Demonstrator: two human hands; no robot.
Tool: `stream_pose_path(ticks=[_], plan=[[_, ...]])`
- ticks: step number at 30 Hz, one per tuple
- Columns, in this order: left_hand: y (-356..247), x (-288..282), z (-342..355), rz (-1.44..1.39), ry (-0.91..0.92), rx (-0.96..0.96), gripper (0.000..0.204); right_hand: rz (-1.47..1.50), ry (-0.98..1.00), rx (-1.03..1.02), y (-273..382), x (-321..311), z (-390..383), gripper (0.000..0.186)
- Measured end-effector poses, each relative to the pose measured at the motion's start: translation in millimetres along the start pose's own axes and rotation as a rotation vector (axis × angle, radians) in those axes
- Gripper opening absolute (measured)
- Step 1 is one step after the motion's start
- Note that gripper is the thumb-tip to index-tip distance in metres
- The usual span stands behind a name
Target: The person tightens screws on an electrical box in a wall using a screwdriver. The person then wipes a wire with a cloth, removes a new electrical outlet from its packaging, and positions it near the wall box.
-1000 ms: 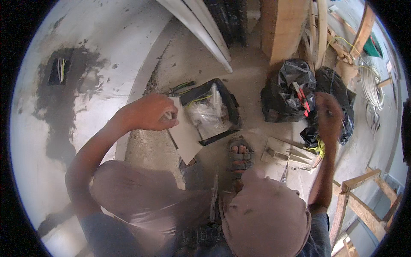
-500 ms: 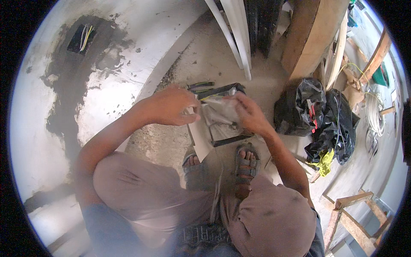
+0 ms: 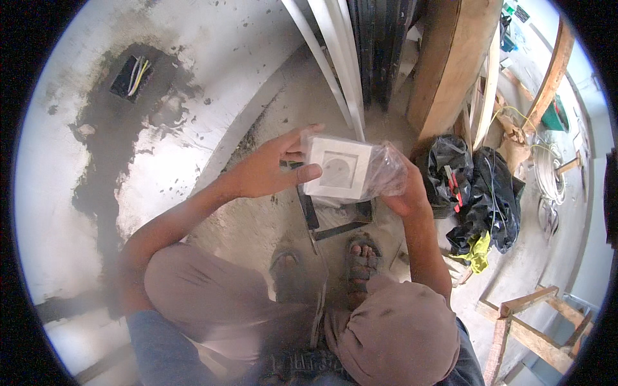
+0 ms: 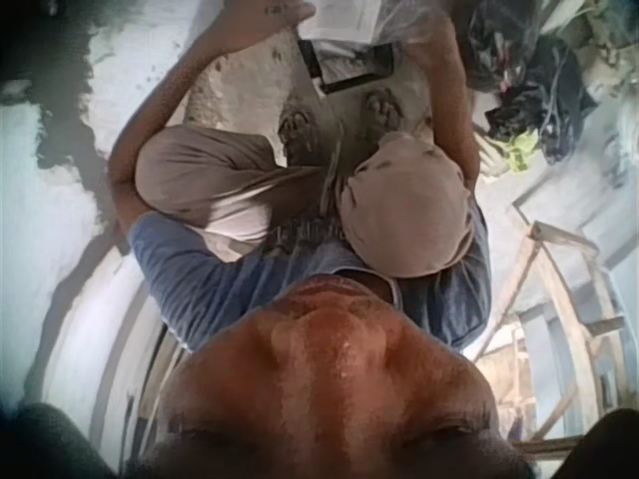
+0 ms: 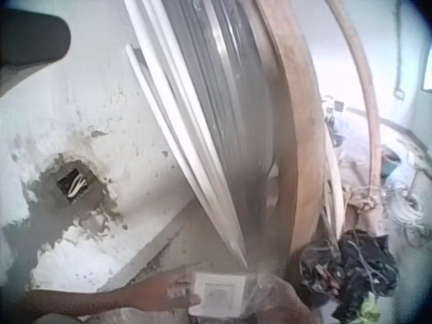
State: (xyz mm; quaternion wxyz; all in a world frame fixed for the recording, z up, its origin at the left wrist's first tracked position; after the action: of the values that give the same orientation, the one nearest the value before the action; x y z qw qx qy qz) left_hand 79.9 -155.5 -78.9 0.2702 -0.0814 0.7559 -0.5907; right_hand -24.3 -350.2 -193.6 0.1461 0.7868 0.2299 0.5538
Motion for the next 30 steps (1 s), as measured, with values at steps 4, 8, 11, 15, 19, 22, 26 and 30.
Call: stream_pose_path(ticks=[4, 8, 11, 15, 19, 22, 26, 30], plan=[[6.8, -11.8, 4.7, -0.175, -0.033, -0.187, 0.041, -0.031, 0.040, -0.030, 1.0, 23.0, 0.4, 0.032], [-2.6, -25.2, 3.6, -0.279, -0.224, -0.151, 0.031, -0.151, -0.147, -0.288, 41.5, -22.2, -2.6, 0.024], [3.9, -34.7, 0.8, -0.215, -0.264, -0.145, 0.030, -0.205, -0.170, -0.410, 53.4, -28.7, -18.3, 0.025], [-6.6, -37.4, 0.3, -0.135, -0.297, -0.137, 0.029, -0.391, -0.129, -0.335, 31.8, 3.1, -18.7, 0.031], [-28.1, -48.3, 4.5, 0.008, -0.374, -0.041, 0.027, -0.452, -0.071, -0.315, 25.7, 6.8, -9.3, 0.036], [-58.6, -76.0, -6.4, -0.063, -0.624, 0.102, 0.024, -0.584, -0.160, -0.411, 19.9, 19.8, -15.3, 0.037], [-76.1, -98.2, -16.7, -0.302, -0.696, 0.204, 0.028, -1.266, 0.414, -0.796, -43.1, 120.9, -61.7, 0.034], [-68.2, -102.4, -17.2, -0.337, -0.714, 0.137, 0.026, -1.543, 1.015, -0.688, -104.9, 156.4, -72.7, 0.032]])
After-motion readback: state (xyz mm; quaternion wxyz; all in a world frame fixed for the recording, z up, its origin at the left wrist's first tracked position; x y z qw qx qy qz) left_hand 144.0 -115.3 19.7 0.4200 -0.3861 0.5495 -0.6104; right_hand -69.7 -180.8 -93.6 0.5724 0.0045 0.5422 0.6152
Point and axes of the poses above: each hand's wrist, its own z-axis towards the middle knuckle, its own x-axis out of the palm, y = z × x, the point moved 6 cm from there along z, towards the middle knuckle, and after that the axes turned 10 degrees about -z, right-handed, at the moved point
